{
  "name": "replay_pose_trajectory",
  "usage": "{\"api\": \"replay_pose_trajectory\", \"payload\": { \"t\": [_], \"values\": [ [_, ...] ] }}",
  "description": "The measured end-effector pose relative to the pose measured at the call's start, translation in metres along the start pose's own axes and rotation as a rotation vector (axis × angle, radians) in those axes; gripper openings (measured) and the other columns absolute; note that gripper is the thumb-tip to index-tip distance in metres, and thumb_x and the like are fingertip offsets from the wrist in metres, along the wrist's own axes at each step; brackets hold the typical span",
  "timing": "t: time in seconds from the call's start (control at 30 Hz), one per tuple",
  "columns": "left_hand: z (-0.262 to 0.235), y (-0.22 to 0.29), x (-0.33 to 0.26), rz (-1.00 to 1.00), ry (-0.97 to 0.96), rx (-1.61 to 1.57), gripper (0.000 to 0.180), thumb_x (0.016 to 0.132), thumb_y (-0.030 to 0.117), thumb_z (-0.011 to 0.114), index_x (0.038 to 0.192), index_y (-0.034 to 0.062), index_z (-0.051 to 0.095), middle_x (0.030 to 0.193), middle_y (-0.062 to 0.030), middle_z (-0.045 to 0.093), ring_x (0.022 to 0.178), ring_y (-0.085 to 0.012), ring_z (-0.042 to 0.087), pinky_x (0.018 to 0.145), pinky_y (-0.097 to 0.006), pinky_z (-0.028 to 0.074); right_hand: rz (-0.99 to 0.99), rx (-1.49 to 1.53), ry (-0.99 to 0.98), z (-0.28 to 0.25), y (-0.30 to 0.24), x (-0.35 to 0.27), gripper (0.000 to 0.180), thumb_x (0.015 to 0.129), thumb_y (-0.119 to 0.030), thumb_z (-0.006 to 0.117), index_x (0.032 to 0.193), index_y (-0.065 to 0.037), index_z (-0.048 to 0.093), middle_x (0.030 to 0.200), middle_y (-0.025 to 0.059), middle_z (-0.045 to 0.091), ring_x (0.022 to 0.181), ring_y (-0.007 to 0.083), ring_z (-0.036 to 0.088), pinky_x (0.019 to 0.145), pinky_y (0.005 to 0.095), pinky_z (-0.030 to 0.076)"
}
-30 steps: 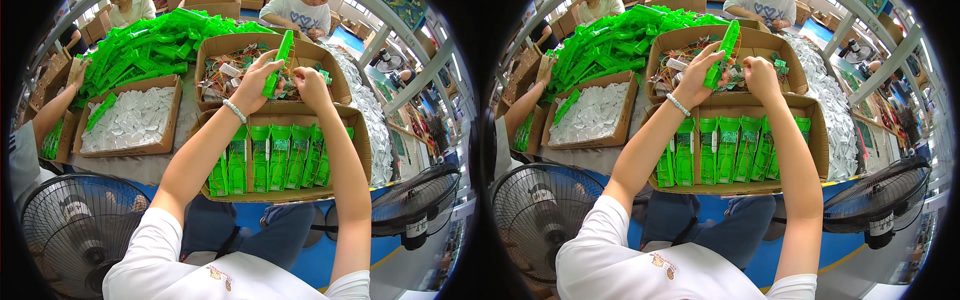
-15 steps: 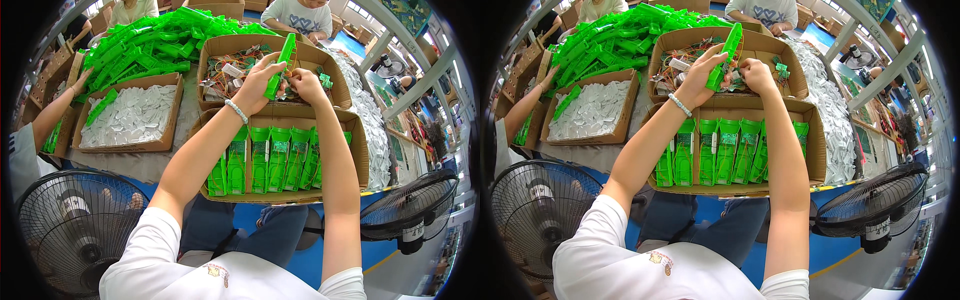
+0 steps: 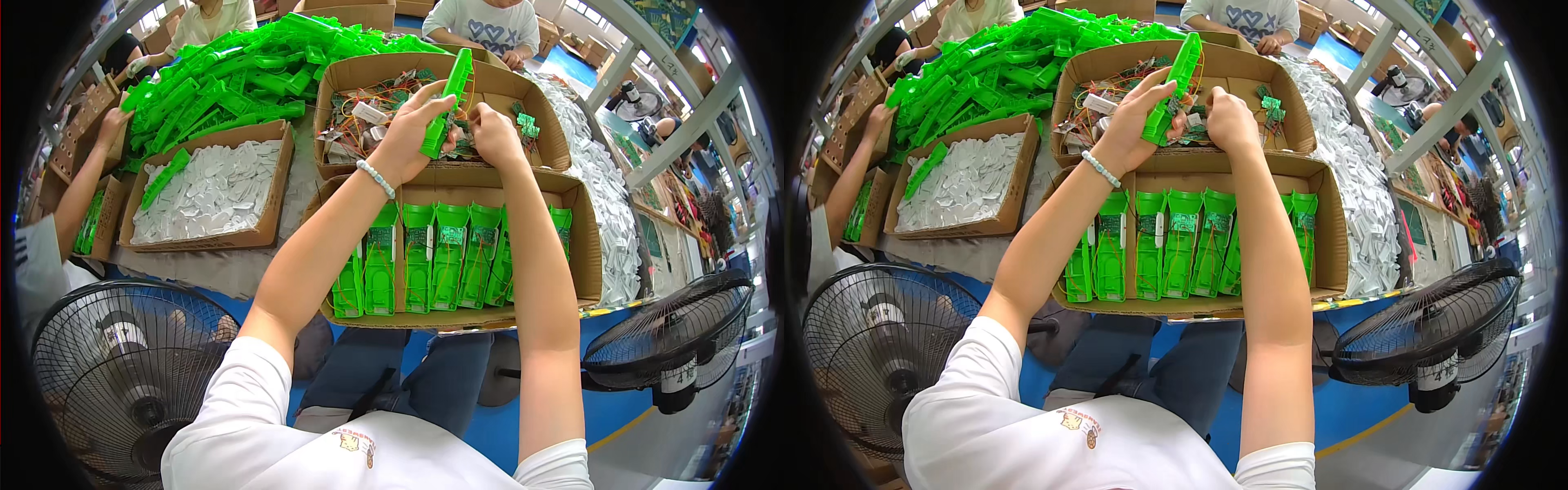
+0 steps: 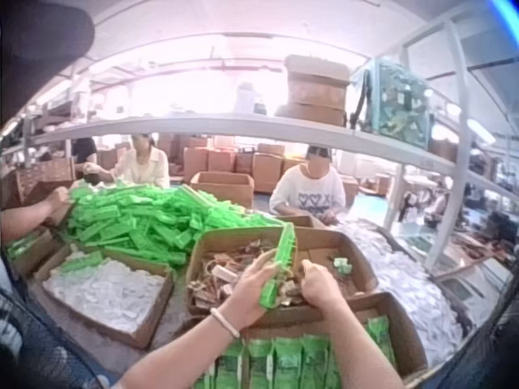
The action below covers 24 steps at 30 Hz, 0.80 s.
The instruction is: The person assembles internal electronic components into green plastic housings by hand, taking wiring and white components from cardboard boxes and inserting them into the housings.
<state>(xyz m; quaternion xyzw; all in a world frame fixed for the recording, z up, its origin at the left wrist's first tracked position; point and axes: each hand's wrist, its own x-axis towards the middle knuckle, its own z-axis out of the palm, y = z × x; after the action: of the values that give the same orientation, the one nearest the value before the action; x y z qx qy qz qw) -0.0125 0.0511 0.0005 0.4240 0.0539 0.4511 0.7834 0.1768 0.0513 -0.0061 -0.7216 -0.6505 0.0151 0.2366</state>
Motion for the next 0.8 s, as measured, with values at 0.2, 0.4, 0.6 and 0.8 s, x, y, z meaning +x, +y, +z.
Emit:
{"api": "replay_pose_trajectory", "payload": {
  "t": [0.2,0.4,0.6,0.8],
  "values": [
    [0.003,-0.005,0.0,0.008,0.046,0.003,0.039,0.098,0.016,0.057,0.135,0.0094,0.049,0.095,-0.0107,0.062,0.071,-0.0181,0.059,0.06,-0.031,0.05,-0.071,-0.08,-0.096,0.004,0.008,0.005,0.029,0.089,-0.014,0.054,0.116,-0.008,0.063,0.116,0.0164,0.066,0.111,0.0334,0.06,0.093,0.0459,0.049],
    [0.001,-0.003,-0.002,0.004,0.022,0.018,0.039,0.098,0.016,0.056,0.136,0.0095,0.049,0.095,-0.011,0.062,0.07,-0.0181,0.059,0.059,-0.03,0.049,0.003,-0.086,-0.024,-0.006,-0.013,-0.012,0.022,0.09,-0.017,0.055,0.105,-0.005,0.066,0.111,0.0176,0.067,0.105,0.0355,0.063,0.09,0.0467,0.05],
    [0.001,-0.003,-0.001,0.015,0.021,0.009,0.039,0.099,0.016,0.055,0.136,0.0092,0.048,0.094,-0.0111,0.062,0.068,-0.0182,0.058,0.056,-0.029,0.048,0.077,0.014,0.141,-0.01,-0.013,-0.018,0.019,0.093,-0.018,0.055,0.102,-0.005,0.065,0.108,0.0196,0.067,0.101,0.0383,0.064,0.087,0.0478,0.05],
    [0.003,-0.002,-0.002,0.007,0.056,0.008,0.04,0.098,0.016,0.056,0.137,0.0091,0.048,0.095,-0.0099,0.062,0.068,-0.0178,0.058,0.056,-0.029,0.048,0.075,0.13,0.273,-0.012,-0.015,-0.024,0.016,0.093,-0.013,0.055,0.098,-0.001,0.064,0.103,0.0226,0.067,0.099,0.0394,0.064,0.084,0.0476,0.05]
  ]
}}
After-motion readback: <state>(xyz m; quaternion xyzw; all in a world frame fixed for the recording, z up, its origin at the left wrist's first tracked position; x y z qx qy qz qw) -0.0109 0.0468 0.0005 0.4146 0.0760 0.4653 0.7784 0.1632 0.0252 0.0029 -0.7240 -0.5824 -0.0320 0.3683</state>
